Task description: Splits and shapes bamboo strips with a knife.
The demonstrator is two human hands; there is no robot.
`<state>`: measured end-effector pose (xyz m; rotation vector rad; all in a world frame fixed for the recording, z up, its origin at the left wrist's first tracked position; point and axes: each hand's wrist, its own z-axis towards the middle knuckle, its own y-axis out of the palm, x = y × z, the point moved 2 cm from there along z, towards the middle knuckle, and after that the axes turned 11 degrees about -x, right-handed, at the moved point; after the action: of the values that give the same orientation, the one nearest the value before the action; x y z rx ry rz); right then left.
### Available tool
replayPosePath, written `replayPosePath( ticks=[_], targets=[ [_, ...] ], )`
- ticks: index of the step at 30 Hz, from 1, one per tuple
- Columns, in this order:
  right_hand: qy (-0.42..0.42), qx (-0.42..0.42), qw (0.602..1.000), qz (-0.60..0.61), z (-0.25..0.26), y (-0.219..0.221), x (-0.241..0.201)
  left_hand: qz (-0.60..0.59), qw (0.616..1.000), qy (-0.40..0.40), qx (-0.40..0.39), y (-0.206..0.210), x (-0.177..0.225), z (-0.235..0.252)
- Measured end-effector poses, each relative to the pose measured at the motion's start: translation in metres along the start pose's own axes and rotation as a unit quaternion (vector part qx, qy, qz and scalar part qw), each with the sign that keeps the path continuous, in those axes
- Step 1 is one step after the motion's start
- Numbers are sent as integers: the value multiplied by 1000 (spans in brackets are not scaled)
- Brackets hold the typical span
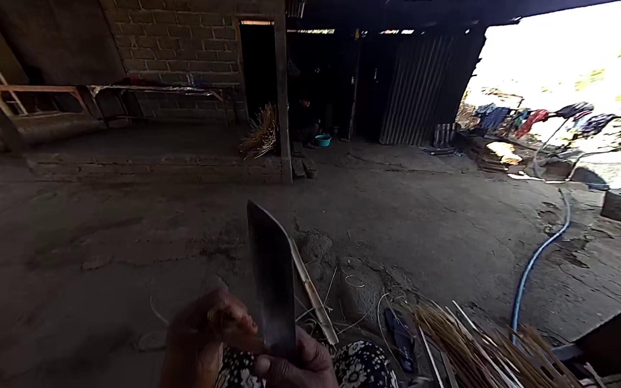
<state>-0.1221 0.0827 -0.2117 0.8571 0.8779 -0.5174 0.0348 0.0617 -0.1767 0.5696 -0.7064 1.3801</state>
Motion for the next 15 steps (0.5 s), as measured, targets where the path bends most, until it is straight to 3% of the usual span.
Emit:
replayPosePath(
  ticks=[10,15],
  targets=[
    [81,6,994,-72,-32,-31,-3,-78,992,-10,97,-99,30,-6],
    [114,106,982,-103,-54,-65,-27,-74,992,-20,96,-136,33,-11]
  ],
)
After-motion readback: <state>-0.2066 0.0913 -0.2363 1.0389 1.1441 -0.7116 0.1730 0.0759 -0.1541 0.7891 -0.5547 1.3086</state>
